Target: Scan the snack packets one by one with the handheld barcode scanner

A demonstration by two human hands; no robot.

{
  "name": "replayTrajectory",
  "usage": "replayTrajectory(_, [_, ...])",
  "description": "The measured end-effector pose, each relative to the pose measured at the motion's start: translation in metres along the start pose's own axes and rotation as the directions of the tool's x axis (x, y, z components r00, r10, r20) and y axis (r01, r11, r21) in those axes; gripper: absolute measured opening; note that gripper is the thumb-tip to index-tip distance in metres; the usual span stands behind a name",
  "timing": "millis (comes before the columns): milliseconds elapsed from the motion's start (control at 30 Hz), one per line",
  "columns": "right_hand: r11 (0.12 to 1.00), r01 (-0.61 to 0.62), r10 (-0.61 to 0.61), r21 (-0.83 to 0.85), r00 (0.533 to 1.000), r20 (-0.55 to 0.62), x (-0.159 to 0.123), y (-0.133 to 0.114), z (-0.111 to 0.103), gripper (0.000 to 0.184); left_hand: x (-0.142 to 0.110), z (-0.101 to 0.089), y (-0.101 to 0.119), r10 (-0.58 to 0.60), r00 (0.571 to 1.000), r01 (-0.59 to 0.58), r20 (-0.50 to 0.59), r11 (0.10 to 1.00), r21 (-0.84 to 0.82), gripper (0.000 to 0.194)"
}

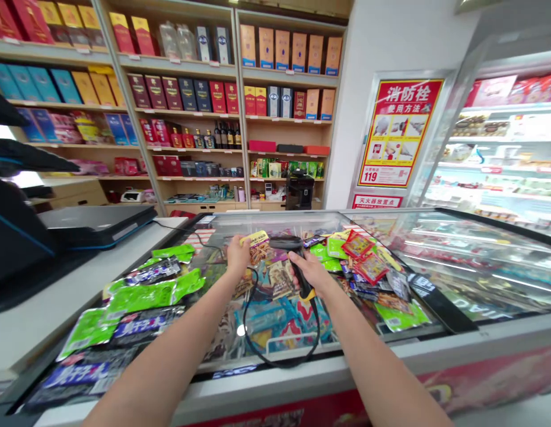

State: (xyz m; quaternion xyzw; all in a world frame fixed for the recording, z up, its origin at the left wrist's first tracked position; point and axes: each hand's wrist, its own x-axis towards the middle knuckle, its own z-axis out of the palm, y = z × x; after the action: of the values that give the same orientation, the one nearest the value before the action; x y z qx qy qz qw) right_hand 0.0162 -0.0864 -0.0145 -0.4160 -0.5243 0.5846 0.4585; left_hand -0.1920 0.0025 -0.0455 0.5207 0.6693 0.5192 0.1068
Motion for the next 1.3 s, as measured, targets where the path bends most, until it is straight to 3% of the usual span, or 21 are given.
replayTrajectory(233, [0.996, 0.073, -0.060, 0.043, 0.965, -0.257, -0.035, -0.010, -0.074, 0.040, -0.035, 0.097, 0.087, 0.011, 0.964, 0.045, 0.266, 0.978, -0.202, 0.015])
replayTrajectory(400, [0.993, 0.103, -0.077, 0.053, 0.930, -0.360, -0.057, -0.008, -0.113, 0.042, -0.081, 0.152, 0.151, 0.233, 0.870, -0.129, 0.434, 0.958, -0.256, 0.018])
replayTrajectory(533, [0.989, 0.139, -0.105, 0.050, 0.900, -0.423, -0.068, -0.006, -0.133, 0.041, -0.113, 0.172, 0.182, 0.295, 0.780, -0.299, 0.552, 0.951, -0.086, 0.021])
replayTrajectory(600, [0.988, 0.147, -0.113, 0.042, 0.890, -0.441, -0.070, -0.004, -0.139, 0.040, -0.123, 0.174, 0.187, 0.284, 0.762, -0.356, 0.581, 0.934, 0.009, 0.020])
replayTrajectory(700, [0.986, 0.155, -0.112, 0.061, 0.886, -0.451, -0.068, 0.000, -0.145, 0.040, -0.127, 0.171, 0.182, 0.320, 0.766, -0.393, 0.557, 0.919, 0.012, 0.024])
replayTrajectory(833, [0.985, 0.130, -0.073, 0.112, 0.909, -0.411, -0.059, 0.008, -0.146, 0.040, -0.110, 0.153, 0.156, 0.296, 0.837, -0.326, 0.461, 0.945, -0.016, 0.023])
replayTrajectory(967, [0.989, 0.105, -0.058, 0.103, 0.923, -0.380, -0.046, 0.011, -0.135, 0.038, -0.072, 0.110, 0.117, 0.217, 0.910, -0.248, 0.353, 0.968, 0.043, 0.016])
replayTrajectory(1133, [0.990, 0.078, -0.040, 0.119, 0.956, -0.292, -0.030, 0.007, -0.099, 0.037, -0.012, 0.009, 0.055, 0.053, 0.948, -0.158, 0.313, 0.934, 0.319, 0.018])
replayTrajectory(1300, [0.992, 0.055, -0.037, 0.114, 0.988, -0.147, -0.013, 0.002, -0.051, 0.036, 0.029, -0.104, -0.017, -0.149, 0.927, -0.111, 0.345, 0.768, 0.631, 0.019])
